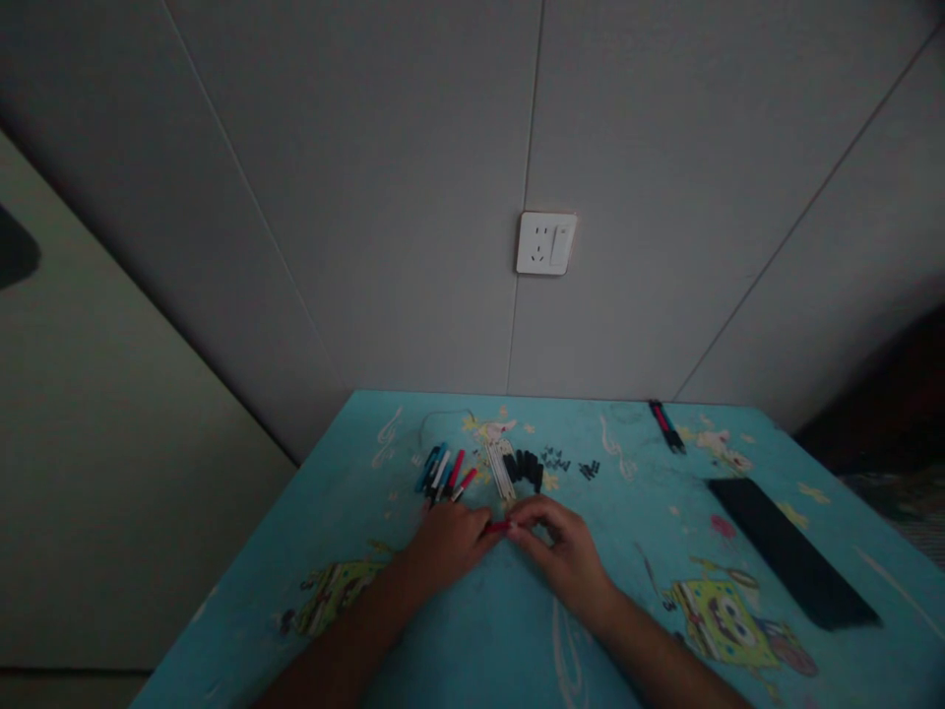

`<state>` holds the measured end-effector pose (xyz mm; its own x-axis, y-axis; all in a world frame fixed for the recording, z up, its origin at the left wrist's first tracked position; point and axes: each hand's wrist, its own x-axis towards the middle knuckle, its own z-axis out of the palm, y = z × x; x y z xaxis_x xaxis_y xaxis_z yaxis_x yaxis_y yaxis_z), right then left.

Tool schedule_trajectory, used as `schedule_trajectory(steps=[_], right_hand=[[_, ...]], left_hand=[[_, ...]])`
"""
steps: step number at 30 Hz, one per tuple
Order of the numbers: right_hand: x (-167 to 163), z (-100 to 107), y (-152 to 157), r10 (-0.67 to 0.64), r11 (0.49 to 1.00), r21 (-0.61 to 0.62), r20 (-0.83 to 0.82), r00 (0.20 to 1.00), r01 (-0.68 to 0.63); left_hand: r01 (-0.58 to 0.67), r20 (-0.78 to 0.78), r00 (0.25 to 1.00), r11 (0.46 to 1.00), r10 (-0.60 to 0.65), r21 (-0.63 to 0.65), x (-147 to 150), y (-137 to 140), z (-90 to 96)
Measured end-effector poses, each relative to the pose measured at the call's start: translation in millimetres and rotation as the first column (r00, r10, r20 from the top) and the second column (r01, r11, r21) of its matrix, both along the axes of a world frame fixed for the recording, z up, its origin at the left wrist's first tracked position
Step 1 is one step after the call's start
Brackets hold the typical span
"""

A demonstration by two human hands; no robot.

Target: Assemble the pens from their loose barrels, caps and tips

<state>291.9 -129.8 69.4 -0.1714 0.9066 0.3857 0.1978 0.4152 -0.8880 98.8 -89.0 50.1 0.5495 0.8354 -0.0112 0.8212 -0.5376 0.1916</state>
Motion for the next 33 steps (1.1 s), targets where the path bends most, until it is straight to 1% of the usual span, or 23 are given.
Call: schedule_trajectory(steps=[4, 9, 14, 20, 23, 25, 26, 28, 29, 30, 31, 33], right_hand=[[-0.8, -0.4, -1.0, 0.009, 1.0, -0.02, -0.014, 1.0, -0.009], [-1.5, 2.1, -4.2, 0.005, 1.0, 0.004, 0.015, 1.0, -0.005], [-1.5, 1.8, -3.7, 0.008, 0.998, 0.061, 0.031, 0.999, -0.01], [-0.9, -3.4, 0.0, -0.036, 0.997, 0.07, 0.077, 0.996, 0.03], [1.2, -4.7, -1.1, -0.01, 0.996, 0.084, 0.093, 0.996, 0.002], [3.5, -4.8, -0.8, -0.045, 0.995, 0.088, 0.102, 0.994, 0.036], [4.5, -4.7, 0.6, -0.101, 0.992, 0.085, 0.112, 0.989, 0.092], [4.7, -4.0, 6.6, -0.244, 0.969, 0.095, 0.19, 0.951, 0.23], [3.5, -3.4, 11.1, -0.294, 0.955, 0.118, 0.271, 0.917, 0.271], [1.1, -2.8, 16.4, -0.311, 0.95, 0.153, 0.384, 0.869, 0.273], [-2.4, -2.2, 22.0, -0.304, 0.952, 0.187, 0.516, 0.801, 0.241], [-12.7, -2.0, 32.8, -0.27, 0.963, 0.207, 0.749, 0.605, 0.173]], left_hand=[[-0.01, 0.009, 1.0, 1.0, 0.01, 0.005, 0.0, -0.8, -0.3], [0.01, -0.012, 1.0, 1.0, -0.01, 0.008, 0.9, -0.7, 2.5], [0.009, -0.038, 0.999, 1.0, -0.009, 0.005, 0.7, -1.1, 3.4], [0.01, -0.01, 1.0, 1.0, -0.009, 0.023, 0.1, -1.4, 3.2], [0.014, -0.002, 1.0, 1.0, -0.014, 0.018, -0.5, -0.9, 1.3], [0.017, 0.03, 0.999, 1.0, -0.017, 0.008, -1.1, -0.2, 0.4], [0.017, 0.052, 0.998, 1.0, -0.017, 0.002, -1.4, 0.2, 0.3], [0.011, 0.102, 0.995, 1.0, -0.01, -0.007, -2.3, 1.1, 0.7], [0.008, 0.125, 0.992, 1.0, -0.007, -0.01, -2.8, 1.4, 1.2], [0.004, 0.15, 0.989, 1.0, -0.002, -0.011, -3.2, 1.6, 1.8], [0.0, 0.176, 0.984, 1.0, 0.001, -0.008, -3.7, 1.7, 2.5], [-0.011, 0.229, 0.973, 1.0, 0.008, 0.013, -4.4, 1.5, 4.1]])
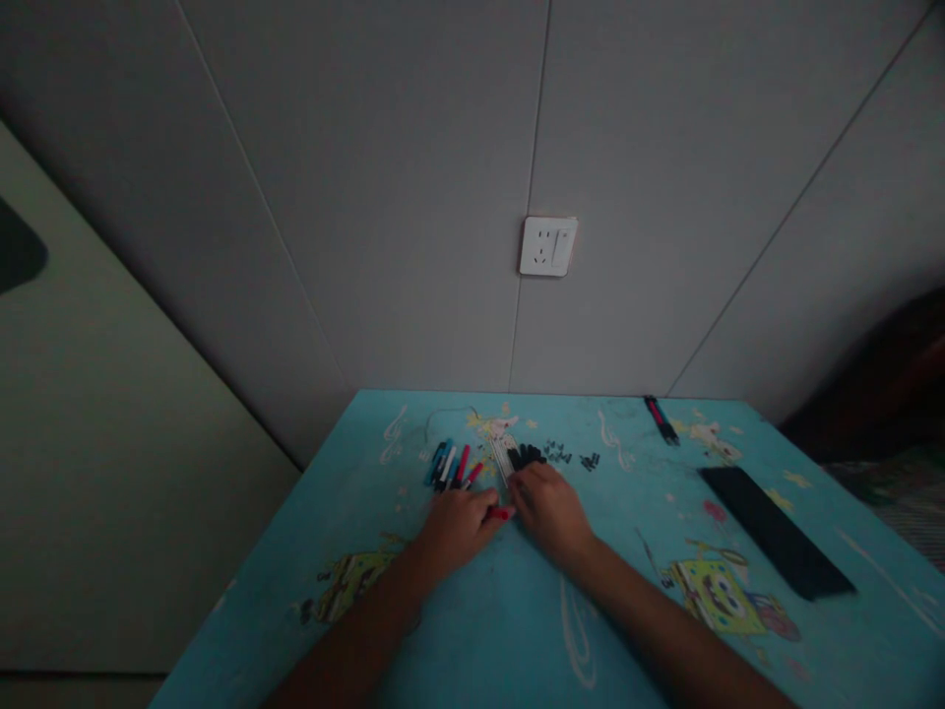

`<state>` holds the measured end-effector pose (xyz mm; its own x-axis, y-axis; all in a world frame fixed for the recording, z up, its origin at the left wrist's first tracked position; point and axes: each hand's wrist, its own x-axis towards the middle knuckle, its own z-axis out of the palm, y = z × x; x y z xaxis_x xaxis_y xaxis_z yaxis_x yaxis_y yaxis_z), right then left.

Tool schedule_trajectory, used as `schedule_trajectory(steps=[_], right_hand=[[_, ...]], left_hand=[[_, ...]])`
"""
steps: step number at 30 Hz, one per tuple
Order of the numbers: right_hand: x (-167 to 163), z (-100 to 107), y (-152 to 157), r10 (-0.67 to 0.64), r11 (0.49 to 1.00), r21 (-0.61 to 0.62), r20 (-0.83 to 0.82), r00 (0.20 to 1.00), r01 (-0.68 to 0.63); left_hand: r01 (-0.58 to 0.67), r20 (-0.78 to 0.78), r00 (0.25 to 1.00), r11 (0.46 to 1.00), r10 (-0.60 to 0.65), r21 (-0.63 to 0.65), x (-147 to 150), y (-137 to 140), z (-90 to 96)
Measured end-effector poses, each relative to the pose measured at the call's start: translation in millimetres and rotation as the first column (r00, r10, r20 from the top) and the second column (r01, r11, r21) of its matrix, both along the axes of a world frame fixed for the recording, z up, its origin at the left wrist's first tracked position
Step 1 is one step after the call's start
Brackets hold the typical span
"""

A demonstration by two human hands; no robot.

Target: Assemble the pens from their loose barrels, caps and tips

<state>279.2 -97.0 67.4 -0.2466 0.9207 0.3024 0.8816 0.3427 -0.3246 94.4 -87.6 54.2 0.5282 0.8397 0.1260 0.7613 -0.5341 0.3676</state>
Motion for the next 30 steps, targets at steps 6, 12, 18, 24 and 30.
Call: schedule_trajectory(steps=[6, 12, 18, 24, 30], right_hand=[[-30.9, -6.8, 13.7, -0.067, 0.995, -0.047, 0.267, 0.962, 0.082], [-31.5, -6.7, 12.4, -0.132, 0.986, -0.049, 0.343, 0.93, 0.158], [-25.4, -5.5, 16.4, -0.184, 0.975, -0.04, 0.394, 0.9, 0.217], [-26.8, -2.8, 18.4, -0.158, 0.972, -0.091, 0.423, 0.892, 0.216], [-34.3, 2.8, 16.8, -0.135, 0.975, -0.103, 0.428, 0.894, 0.197]], left_hand=[[-0.031, 0.119, 0.993, 0.996, 0.021, 0.084, -2.2, 0.6, 3.8], [-0.02, 0.161, 0.987, 0.992, 0.0, 0.124, -5.0, 1.4, 8.6], [-0.034, 0.065, 0.998, 0.993, 0.026, 0.117, -3.4, 1.2, 10.9], [-0.014, -0.008, 1.0, 0.995, 0.015, 0.1, 0.1, -0.7, 4.8], [-0.004, -0.039, 0.999, 0.994, 0.009, 0.109, -0.5, -1.0, 1.3]])
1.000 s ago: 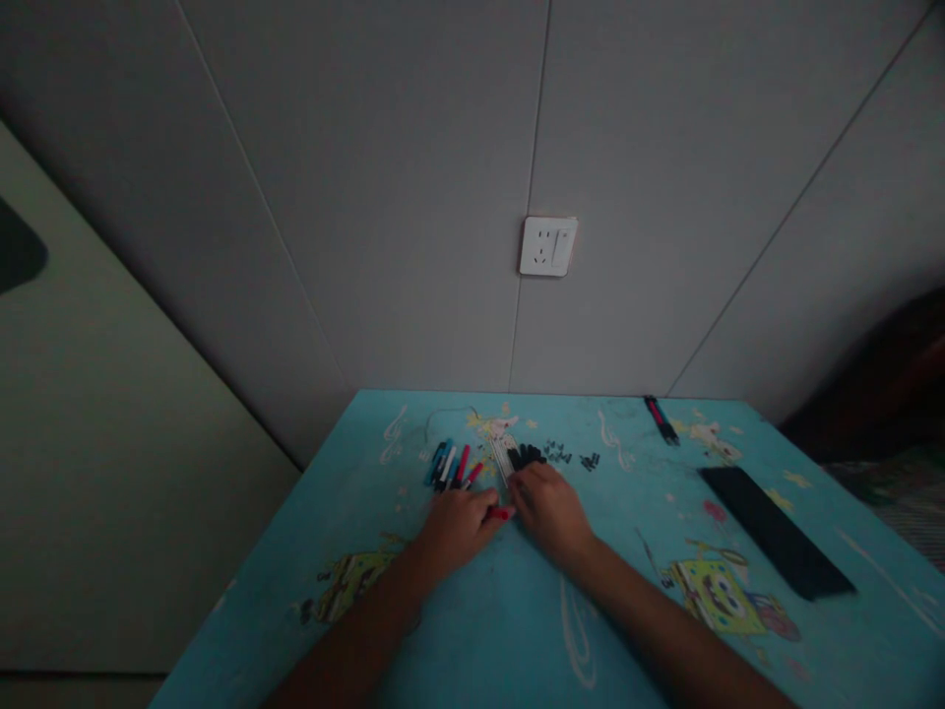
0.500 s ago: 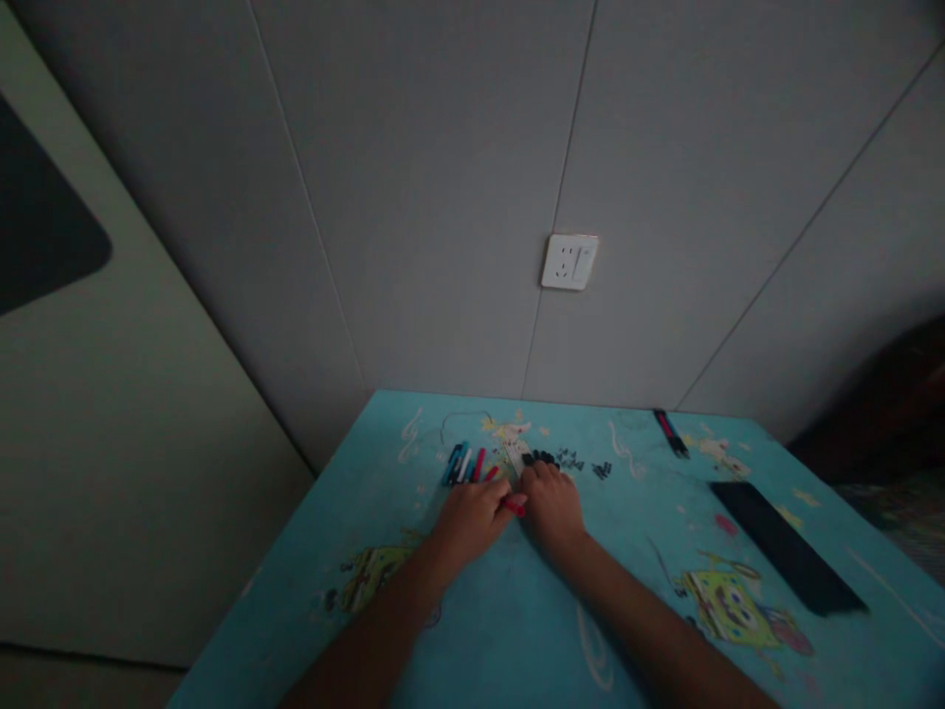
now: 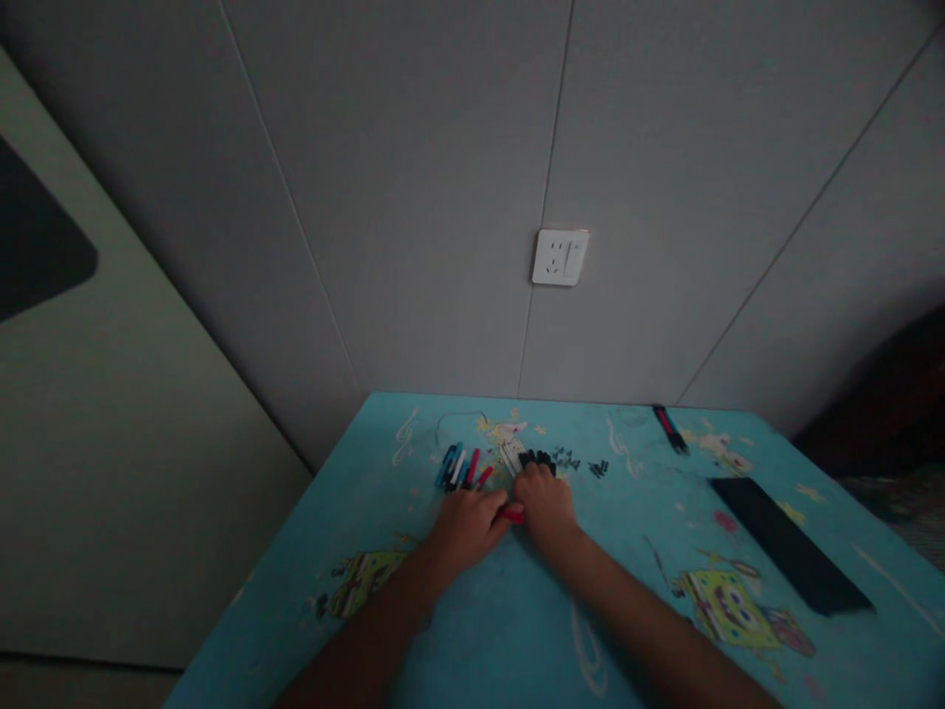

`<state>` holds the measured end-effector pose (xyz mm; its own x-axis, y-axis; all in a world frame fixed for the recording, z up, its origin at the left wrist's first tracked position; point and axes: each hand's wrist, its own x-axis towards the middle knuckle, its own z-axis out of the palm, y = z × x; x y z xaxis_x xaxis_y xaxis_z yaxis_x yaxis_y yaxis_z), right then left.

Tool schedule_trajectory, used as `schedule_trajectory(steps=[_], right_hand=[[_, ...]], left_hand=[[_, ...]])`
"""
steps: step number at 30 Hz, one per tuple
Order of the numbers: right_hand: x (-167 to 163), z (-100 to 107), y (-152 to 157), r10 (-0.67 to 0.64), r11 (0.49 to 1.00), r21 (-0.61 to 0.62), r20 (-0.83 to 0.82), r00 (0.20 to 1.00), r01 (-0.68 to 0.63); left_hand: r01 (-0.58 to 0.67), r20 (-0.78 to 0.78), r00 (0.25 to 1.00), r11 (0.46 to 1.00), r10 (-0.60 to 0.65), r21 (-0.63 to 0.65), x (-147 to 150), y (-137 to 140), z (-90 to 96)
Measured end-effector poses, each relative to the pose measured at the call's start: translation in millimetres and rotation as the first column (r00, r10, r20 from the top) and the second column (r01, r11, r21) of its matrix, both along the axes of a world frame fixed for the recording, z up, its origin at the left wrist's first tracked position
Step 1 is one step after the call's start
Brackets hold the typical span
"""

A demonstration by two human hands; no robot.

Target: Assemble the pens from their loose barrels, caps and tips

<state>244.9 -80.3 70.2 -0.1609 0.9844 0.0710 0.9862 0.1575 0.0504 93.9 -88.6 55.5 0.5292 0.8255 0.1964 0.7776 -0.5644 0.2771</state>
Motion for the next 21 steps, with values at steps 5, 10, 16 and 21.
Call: schedule_trajectory(steps=[5, 10, 16, 21], right_hand=[[-1.3, 9.7, 0.6, 0.016, 1.0, 0.027, -0.005, 1.0, -0.015], [37.5, 13.6, -18.7, 0.005, 0.989, 0.151, -0.077, 0.997, 0.007], [90.6, -5.7, -39.8, 0.006, 0.954, 0.273, -0.44, 0.898, 0.127], [75.9, -7.7, -49.1, 0.036, 0.983, 0.117, -0.882, 0.471, 0.143]], left_hand=[[0.005, 0.021, 1.0, 1.0, -0.005, -0.013, -1.8, 1.2, 3.0], [-0.011, -0.031, 0.999, 0.997, 0.008, -0.081, 1.1, -1.2, 4.7], [0.031, -0.114, 0.993, 0.996, -0.041, -0.089, 9.6, -10.8, 7.3], [0.043, -0.174, 0.983, 0.992, -0.064, -0.121, 15.3, -15.5, 3.7]])
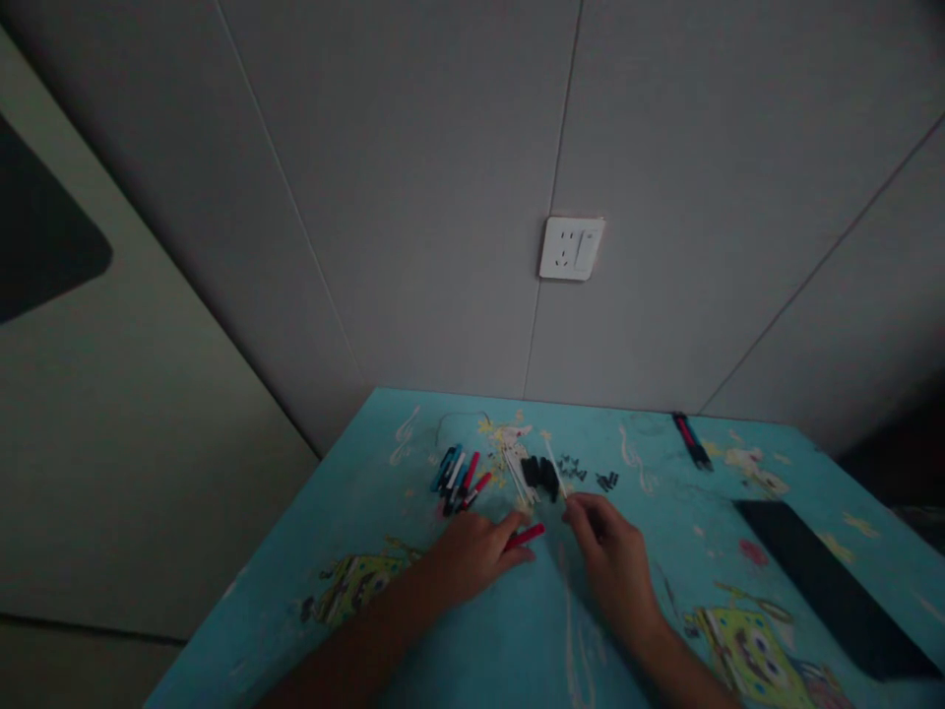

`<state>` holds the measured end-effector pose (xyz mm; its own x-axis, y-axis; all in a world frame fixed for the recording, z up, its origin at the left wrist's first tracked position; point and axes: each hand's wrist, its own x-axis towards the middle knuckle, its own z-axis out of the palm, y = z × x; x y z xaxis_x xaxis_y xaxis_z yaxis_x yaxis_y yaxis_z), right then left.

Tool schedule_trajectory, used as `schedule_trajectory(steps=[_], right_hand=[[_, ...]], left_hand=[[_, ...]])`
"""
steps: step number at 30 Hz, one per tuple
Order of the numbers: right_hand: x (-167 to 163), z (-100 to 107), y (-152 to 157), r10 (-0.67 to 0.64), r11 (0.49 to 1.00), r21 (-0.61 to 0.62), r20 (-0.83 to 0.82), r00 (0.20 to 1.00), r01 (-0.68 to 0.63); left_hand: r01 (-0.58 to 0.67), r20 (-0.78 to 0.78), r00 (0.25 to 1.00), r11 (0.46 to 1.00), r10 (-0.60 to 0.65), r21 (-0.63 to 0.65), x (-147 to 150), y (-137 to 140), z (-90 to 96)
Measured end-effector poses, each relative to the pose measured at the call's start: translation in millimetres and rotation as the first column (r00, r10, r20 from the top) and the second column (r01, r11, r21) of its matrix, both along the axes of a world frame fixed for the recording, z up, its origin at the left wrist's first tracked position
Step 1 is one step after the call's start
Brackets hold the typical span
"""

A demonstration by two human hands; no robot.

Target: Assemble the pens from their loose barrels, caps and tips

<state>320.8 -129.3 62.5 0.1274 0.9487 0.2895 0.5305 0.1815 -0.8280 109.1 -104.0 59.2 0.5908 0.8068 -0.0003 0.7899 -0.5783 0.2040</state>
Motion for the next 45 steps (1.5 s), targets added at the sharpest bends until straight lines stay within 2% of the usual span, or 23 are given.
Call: schedule_trajectory(steps=[2, 7, 13, 16, 20, 26, 31, 39, 45], right_hand=[[-7.8, 1.3, -4.2, 0.003, 0.999, 0.042, -0.13, 0.991, 0.003], [-8.6, 6.8, -7.6, 0.051, 0.993, 0.114, -0.275, 0.96, -0.02], [-8.0, 9.8, -7.0, 0.06, 0.988, -0.088, -0.519, 0.853, -0.123], [-14.3, 10.8, -11.4, 0.121, 0.971, -0.101, -0.573, 0.81, -0.217], [-19.0, 11.8, -16.3, 0.195, 0.958, -0.07, -0.557, 0.807, -0.279], [-17.3, 10.5, -16.6, 0.189, 0.968, -0.049, -0.502, 0.844, -0.246], [-19.3, 6.7, -15.4, 0.235, 0.971, 0.084, -0.451, 0.861, -0.222], [-16.9, 1.8, -15.5, 0.252, 0.967, 0.134, -0.34, 0.906, -0.218], [-20.4, 10.0, -16.5, 0.28, 0.96, 0.046, -0.259, 0.924, -0.277]], left_hand=[[-0.008, -0.026, 1.0, 1.0, 0.008, 0.001, 0.3, -0.4, -3.1], [0.024, -0.017, 1.0, 1.0, -0.024, -0.007, -1.2, 0.3, -6.7], [0.021, 0.014, 1.0, 0.999, -0.021, -0.026, -3.0, 0.8, -7.5], [0.04, 0.01, 0.999, 0.998, -0.039, -0.05, -4.5, 1.1, -6.3], [0.067, 0.018, 0.998, 0.996, -0.066, -0.066, -5.4, 1.5, -3.6], [0.066, -0.022, 0.998, 0.998, -0.066, -0.025, -3.4, 1.2, -3.5], [0.073, -0.022, 0.997, 0.997, -0.074, -0.034, -2.7, 1.0, -2.5], [0.049, 0.001, 0.999, 0.998, -0.049, -0.032, -2.5, 0.6, -1.2], [0.067, 0.013, 0.998, 0.997, -0.067, -0.031, -3.9, 0.2, -3.6]])
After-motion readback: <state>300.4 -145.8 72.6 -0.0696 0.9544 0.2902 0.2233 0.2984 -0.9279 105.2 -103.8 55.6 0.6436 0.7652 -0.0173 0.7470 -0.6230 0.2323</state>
